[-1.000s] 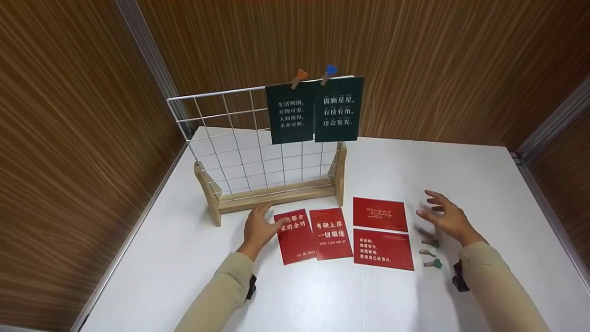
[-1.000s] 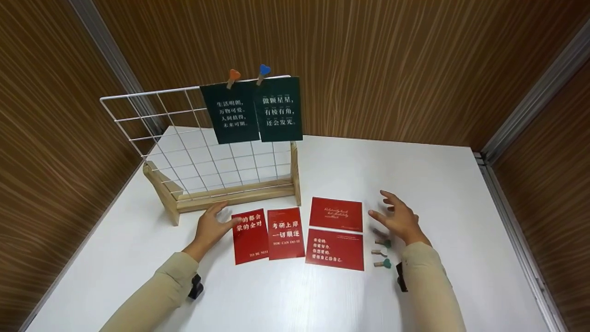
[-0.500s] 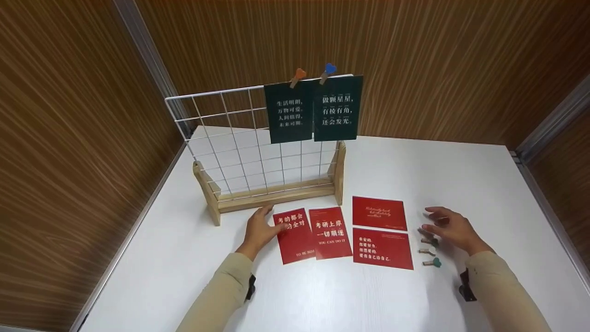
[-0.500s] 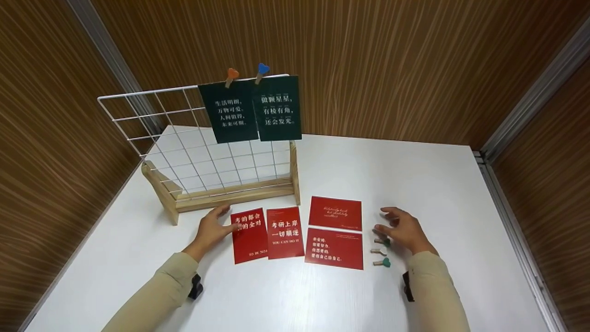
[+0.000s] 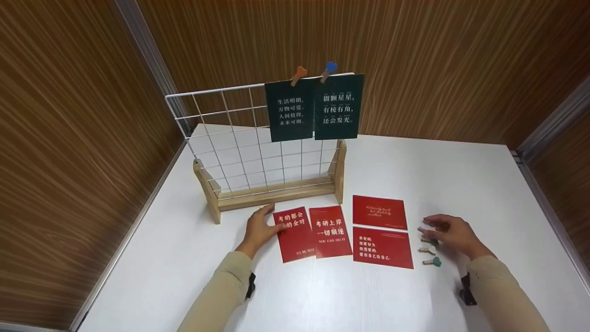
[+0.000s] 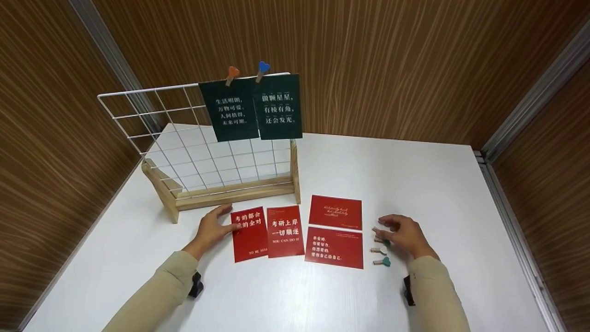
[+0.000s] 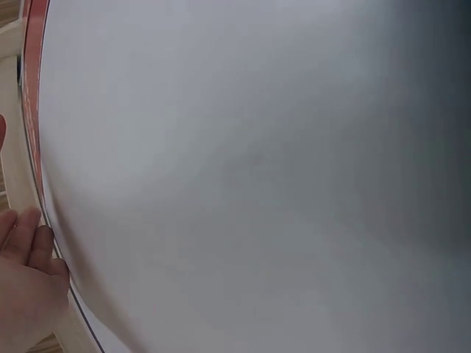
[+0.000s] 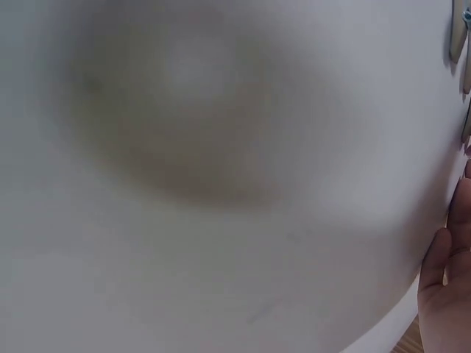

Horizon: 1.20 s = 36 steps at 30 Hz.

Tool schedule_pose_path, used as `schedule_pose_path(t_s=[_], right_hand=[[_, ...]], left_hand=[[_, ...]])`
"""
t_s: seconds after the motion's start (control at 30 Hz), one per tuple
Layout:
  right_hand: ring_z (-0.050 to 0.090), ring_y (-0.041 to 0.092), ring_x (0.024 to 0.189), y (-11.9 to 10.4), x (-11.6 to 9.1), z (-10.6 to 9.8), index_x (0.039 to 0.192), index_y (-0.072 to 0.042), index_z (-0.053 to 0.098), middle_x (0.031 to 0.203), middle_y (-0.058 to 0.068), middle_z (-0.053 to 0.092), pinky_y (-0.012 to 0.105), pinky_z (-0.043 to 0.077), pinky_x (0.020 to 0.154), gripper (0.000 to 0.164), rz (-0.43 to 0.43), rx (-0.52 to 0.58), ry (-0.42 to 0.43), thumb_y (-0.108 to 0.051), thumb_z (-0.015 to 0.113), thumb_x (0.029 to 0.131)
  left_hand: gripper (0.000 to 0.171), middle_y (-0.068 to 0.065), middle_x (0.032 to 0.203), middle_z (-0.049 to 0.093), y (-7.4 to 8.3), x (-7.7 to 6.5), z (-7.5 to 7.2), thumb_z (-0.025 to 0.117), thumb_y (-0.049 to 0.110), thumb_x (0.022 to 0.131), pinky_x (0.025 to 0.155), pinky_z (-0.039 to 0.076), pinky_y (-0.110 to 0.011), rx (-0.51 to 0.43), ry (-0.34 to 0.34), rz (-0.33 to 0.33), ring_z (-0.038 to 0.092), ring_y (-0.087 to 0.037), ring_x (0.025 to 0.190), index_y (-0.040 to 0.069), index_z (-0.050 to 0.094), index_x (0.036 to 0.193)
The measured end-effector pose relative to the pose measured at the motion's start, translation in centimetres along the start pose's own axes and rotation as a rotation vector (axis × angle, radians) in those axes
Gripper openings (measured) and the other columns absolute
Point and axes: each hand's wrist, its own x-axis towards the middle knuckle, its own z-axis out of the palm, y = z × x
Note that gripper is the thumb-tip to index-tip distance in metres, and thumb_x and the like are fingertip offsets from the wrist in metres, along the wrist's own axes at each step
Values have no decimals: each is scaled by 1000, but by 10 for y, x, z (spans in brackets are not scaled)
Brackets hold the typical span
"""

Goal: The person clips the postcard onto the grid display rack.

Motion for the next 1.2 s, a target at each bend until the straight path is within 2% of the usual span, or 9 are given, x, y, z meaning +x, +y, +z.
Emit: schedule_pose_path(t_s=[0.13, 0.4, 0.7, 0.87, 1.2], right_hand=[[56, 34, 104, 1, -1, 1, 119, -3, 65, 117, 18, 61, 27, 51, 77, 46, -23, -29, 14, -30, 75, 83], [57, 32, 100, 1, -1, 3, 108, -6, 71, 109, 14, 63, 31, 50, 77, 36, -38, -66, 40, -30, 76, 82], [57, 27, 94, -1, 0, 4, 103, -7, 72, 104, 11, 64, 24, 50, 70, 26, -41, -68, 48, -24, 75, 84], [55, 25, 91, 0, 0, 4, 101, -7, 72, 102, 11, 64, 25, 51, 67, 23, -42, -60, 45, -24, 73, 85], [56, 25, 92, 1, 1, 4, 101, -6, 71, 102, 10, 64, 22, 50, 70, 22, -38, -57, 36, -24, 72, 86]], left_hand=[[66, -18, 128, 56, 0, 1, 0, 81, 12, 76, 106, 33, -45, -23, -8, -1, 47, -34, 124, -4, 51, 133], [62, -17, 125, 58, -3, 3, 3, 81, 7, 75, 106, 33, -45, -1, -9, -5, 47, -32, 123, -4, 54, 130], [62, -15, 120, 60, -5, 3, 3, 81, 4, 73, 104, 34, -46, 40, 7, 23, 49, -32, 118, -2, 55, 129], [62, -15, 117, 61, -6, 4, 2, 81, 3, 72, 103, 36, -45, 59, 4, 37, 50, -32, 116, -3, 55, 128], [68, -15, 115, 59, -6, 4, 1, 81, 0, 72, 101, 39, -44, 63, -4, 71, 51, -31, 113, -4, 51, 133]])
